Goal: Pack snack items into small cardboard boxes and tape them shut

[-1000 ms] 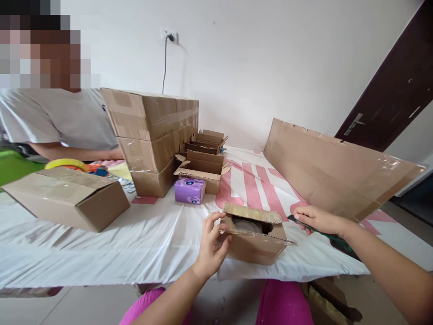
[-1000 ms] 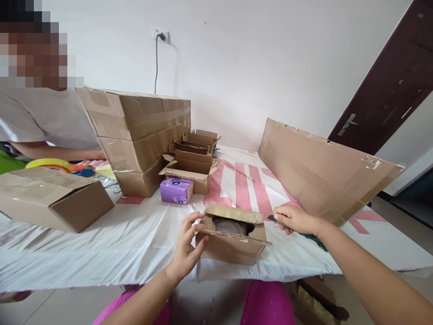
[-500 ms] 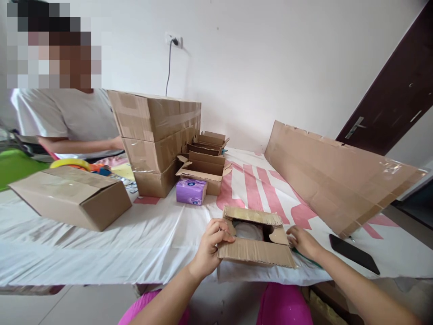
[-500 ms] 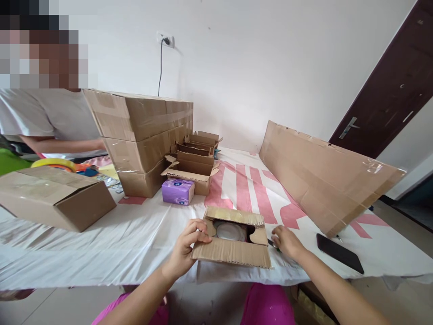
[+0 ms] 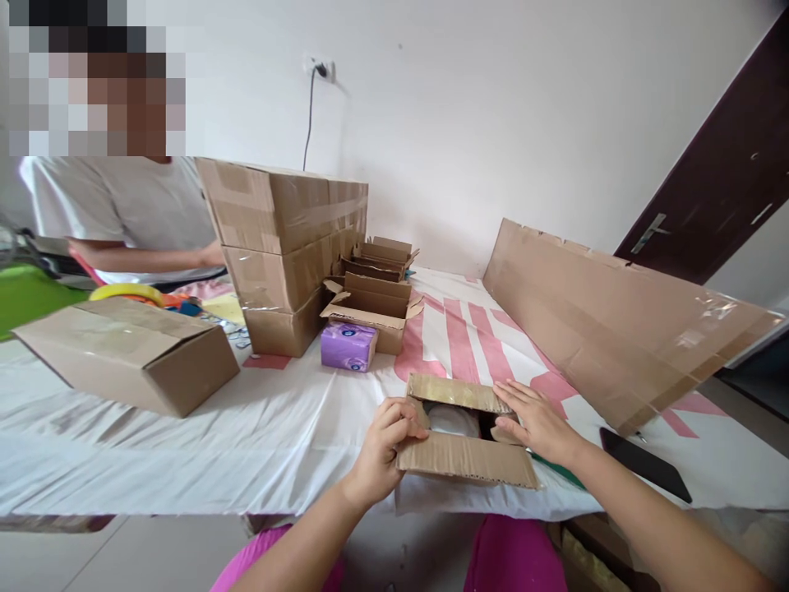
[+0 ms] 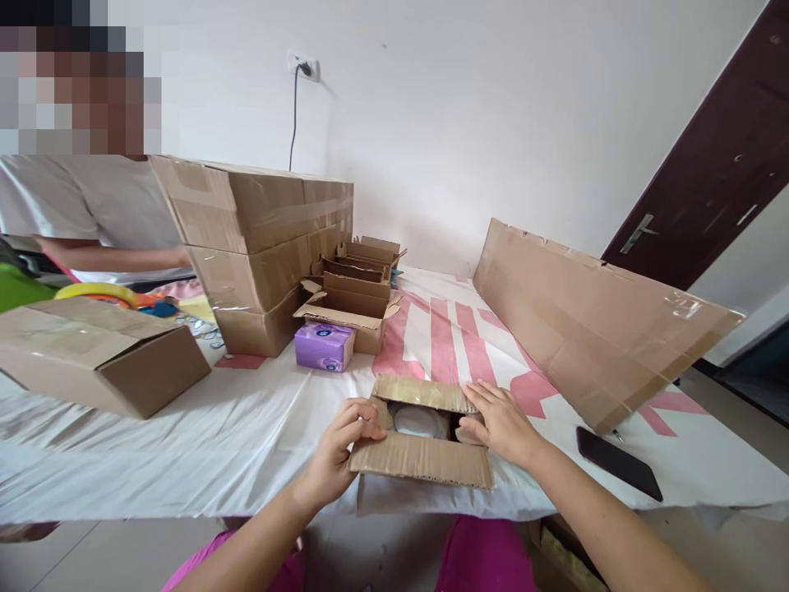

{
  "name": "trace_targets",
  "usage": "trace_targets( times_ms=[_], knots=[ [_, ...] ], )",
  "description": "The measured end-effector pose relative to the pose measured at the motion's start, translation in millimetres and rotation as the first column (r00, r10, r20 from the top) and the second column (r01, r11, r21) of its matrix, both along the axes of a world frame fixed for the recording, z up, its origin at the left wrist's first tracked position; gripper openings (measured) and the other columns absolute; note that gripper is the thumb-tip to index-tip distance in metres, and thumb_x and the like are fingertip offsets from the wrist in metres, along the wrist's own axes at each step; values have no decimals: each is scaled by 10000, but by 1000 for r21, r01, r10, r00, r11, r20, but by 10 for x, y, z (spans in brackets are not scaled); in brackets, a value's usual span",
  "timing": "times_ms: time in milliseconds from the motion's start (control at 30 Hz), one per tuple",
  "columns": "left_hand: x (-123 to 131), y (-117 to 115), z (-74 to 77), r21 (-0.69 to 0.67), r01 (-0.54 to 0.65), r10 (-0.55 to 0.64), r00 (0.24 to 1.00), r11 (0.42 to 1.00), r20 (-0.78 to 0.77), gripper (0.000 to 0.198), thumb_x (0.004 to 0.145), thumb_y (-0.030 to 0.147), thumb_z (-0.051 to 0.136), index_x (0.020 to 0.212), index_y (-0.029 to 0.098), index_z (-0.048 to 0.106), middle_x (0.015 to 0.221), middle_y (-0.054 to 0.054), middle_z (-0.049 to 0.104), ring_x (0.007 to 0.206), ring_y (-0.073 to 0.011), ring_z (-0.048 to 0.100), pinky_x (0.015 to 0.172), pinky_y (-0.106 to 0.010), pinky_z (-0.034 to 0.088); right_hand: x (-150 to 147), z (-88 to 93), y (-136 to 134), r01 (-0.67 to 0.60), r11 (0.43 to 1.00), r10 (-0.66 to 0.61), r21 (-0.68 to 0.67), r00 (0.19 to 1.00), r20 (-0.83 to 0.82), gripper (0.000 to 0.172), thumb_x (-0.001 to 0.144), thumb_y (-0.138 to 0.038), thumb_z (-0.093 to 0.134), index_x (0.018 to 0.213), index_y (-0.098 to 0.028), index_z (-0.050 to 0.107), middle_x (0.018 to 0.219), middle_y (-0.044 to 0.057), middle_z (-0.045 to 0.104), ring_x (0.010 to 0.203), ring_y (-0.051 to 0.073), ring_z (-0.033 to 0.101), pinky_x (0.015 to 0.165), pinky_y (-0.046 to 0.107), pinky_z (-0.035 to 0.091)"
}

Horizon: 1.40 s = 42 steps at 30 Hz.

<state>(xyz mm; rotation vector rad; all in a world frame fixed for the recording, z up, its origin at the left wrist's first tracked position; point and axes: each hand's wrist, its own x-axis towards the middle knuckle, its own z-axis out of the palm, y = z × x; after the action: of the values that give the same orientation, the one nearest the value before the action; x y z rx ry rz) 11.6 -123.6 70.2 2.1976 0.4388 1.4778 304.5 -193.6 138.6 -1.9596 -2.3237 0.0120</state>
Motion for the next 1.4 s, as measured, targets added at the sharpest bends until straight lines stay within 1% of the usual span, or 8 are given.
trace_targets(
  times_ms=[167, 333, 467, 567, 767, 967, 1200, 1400],
  knots=[
    [0, 5, -10, 3, 1, -1, 1000, 1000, -3, 100, 856, 291, 587, 828, 207, 634, 841, -69, 596, 927, -223, 562, 795, -389, 491, -62, 73, -3, 86, 973, -73, -212, 995, 72, 780, 881, -646, 347, 1503, -198, 203, 1564, 117, 178, 1442, 277, 141, 1149, 518, 150],
    [-3, -1, -8, 8, -4, 4, 1000, 1000, 3, 88, 851, 274, 590, 828, 205, 639, 842, -66, 594, 923, -219, 563, 798, -384, 490, -14, 74, 56, 310, 887, -281, -342, 950, 134, 1118, 715, -799, 432, 1503, -65, 133, 1559, 208, 116, 1439, 345, 96, 1143, 530, 160],
    [-10, 2, -17, 15, 11, -11, 1000, 1000, 10, 65, 846, 247, 599, 842, 204, 648, 861, -66, 583, 929, -213, 555, 789, -370, 491, -11, 63, 66, 404, 880, -384, -248, 915, 126, 1137, 681, -748, 530, 1494, -46, 156, 1554, 221, 149, 1438, 341, 118, 1140, 510, 198],
    [-8, 15, -35, 41, 22, -23, 999, 999, 25, 66, 849, 220, 593, 873, 209, 653, 886, -64, 563, 954, -209, 542, 806, -371, 485, -97, 69, 54, 338, 941, -338, 7, 938, 80, 991, 704, -598, 634, 1470, -94, 258, 1531, 195, 258, 1429, 330, 176, 1134, 499, 229],
    [-43, 20, -52, 41, -36, 36, 999, 999, 3, 179, 827, 160, 542, 974, 216, 627, 967, -72, 507, 988, -218, 502, 836, -384, 465, -171, -28, 98, -93, 973, 83, 213, 995, 55, 150, 864, -213, 549, 963, -215, 662, 1022, 53, 695, 947, 205, 631, 858, 353, 505],
    [-103, 147, -140, -193, -176, 200, 973, 965, 117, 275, 764, 62, 407, 956, 199, 549, 950, -57, 554, 937, -193, 538, 845, -361, 452, -89, -175, 116, -226, 908, 172, 352, 969, 178, 160, 892, -160, 512, 952, -204, 654, 948, 40, 704, 855, 199, 645, 761, 343, 533],
    [-63, 360, -269, -602, -165, 327, 929, 781, 171, 92, 829, 238, 510, 878, 185, 566, 867, -32, 603, 828, -164, 578, 775, -311, 461, -93, -216, 124, -187, 913, 155, 363, 981, 116, 92, 842, -178, 606, 909, -227, 646, 945, 24, 681, 834, 188, 635, 723, 330, 531],
    [-65, 309, -230, -412, -113, 173, 979, 904, 111, 299, 933, 388, 431, 1102, 216, 609, 1078, -83, 589, 1013, -199, 551, 890, -360, 449, -109, -197, 119, -164, 916, 143, 366, 986, 85, 86, 825, -169, 611, 886, -225, 634, 930, 29, 668, 838, 197, 626, 712, 336, 522]
  ],
)
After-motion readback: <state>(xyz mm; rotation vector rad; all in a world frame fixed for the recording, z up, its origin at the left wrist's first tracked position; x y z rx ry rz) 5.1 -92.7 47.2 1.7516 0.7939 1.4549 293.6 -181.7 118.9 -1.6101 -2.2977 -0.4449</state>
